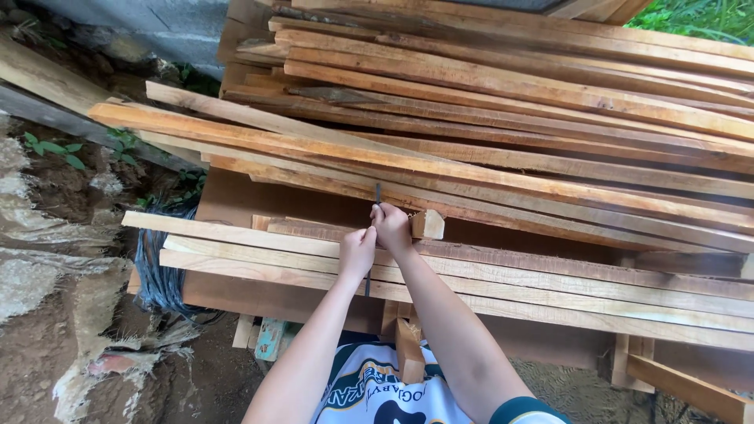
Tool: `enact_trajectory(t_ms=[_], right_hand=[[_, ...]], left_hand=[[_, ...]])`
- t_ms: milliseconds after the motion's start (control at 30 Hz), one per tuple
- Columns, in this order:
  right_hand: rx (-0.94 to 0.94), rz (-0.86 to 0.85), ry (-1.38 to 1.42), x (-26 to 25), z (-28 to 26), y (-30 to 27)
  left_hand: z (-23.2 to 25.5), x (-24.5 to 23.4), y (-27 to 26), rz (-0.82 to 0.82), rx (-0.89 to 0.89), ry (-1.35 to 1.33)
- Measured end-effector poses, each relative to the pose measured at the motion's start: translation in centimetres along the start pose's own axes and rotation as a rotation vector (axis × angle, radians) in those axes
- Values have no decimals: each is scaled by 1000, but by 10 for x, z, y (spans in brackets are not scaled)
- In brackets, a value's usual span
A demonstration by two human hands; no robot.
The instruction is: Tying a bundle of long wooden slats together using a piece of wire and pliers.
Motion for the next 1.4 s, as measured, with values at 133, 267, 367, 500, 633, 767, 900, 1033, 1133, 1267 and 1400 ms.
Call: enact_trajectory(t_ms=[133, 267, 367, 500, 633, 767, 900, 1033, 1133, 1267, 1400], right_hand=[[80, -58, -105, 16, 20, 24], [212, -189, -373, 41, 43, 54], [198, -241, -506, 39, 34, 43], [200, -244, -456, 39, 34, 54], [270, -248, -378, 66, 80, 88], [314, -309, -298, 53, 65, 67], [376, -283, -46, 50, 49, 64], [298, -335, -257, 66, 68, 90], [299, -313, -241, 55, 62, 85], [-54, -517, -845, 44, 25, 65], [154, -428, -531, 59, 57, 87]], left_hand=[[-10, 1, -10, 46, 56, 86], [-33, 3, -28, 23, 35, 163], [-17, 3, -52, 4, 50, 238], [-57, 10, -24, -60, -59, 152], [-5, -6, -4, -1, -188, -238], [28, -26, 13, -57, -124, -91], [55, -37, 15, -228, -36, 623], [54, -18, 27, -359, -15, 855], [34, 4, 43, -411, 26, 912], [41, 15, 43, -503, -60, 1004], [68, 8, 35, -607, -82, 1089]])
Point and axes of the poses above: each hand's wrist, its own y-axis towards the middle knuckle, its own x-axis out of the palm, z = x × y, the point moved 3 cm from there along y, towards the middle knuckle, and after that the axes turned 6 degrees about x, right-handed, at the moved point
